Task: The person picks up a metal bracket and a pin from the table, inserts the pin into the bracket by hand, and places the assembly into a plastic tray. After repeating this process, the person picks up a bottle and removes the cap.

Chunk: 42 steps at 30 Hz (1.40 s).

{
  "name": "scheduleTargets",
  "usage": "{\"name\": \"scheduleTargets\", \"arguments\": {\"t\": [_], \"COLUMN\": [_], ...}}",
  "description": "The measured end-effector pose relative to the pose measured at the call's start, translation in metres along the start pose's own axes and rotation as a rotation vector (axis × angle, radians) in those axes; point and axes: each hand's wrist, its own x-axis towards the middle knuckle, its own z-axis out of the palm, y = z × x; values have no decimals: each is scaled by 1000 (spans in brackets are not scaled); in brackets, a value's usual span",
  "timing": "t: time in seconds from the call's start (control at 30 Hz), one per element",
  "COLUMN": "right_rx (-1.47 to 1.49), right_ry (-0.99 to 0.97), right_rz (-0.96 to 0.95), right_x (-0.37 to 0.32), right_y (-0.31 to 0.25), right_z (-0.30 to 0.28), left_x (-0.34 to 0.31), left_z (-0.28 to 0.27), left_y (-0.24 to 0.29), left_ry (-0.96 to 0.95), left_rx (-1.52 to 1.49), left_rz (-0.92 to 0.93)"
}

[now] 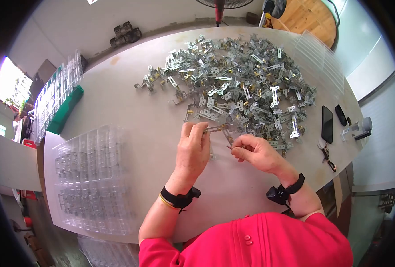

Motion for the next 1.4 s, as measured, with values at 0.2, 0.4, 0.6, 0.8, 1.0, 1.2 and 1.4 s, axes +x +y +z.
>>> {"name": "scheduleTargets", "arguments": {"t": [0.2,0.4,0.6,0.8,1.0,1.2,1.4], "right_rx": [258,217,395,-378,-908,-992,-1061], "right_ry": [-121,-57,-47,74,202,210,188], "right_rz": [195,134,53,-236,-415,-480,-483], "right_x": [2,6,3,-17,-22,-36,-38], "right_y": [-6,-1,-3,-26,2,-9,-17], "right_z": [5,10,11,-2,6,16,14], "left_x": [1,-1,-2,0,0,1,0], "left_z": [-4,-4,-3,-5,-4,-6,-3], "left_y": [-7,-10,-10,-17,-18,-14,-15], "left_ry": [-12,-41,-27,162,182,158,155], "left_rx": [143,79,15,82,52,56,17], "left_rz": [36,-20,-68,-102,-145,-157,-136]}}
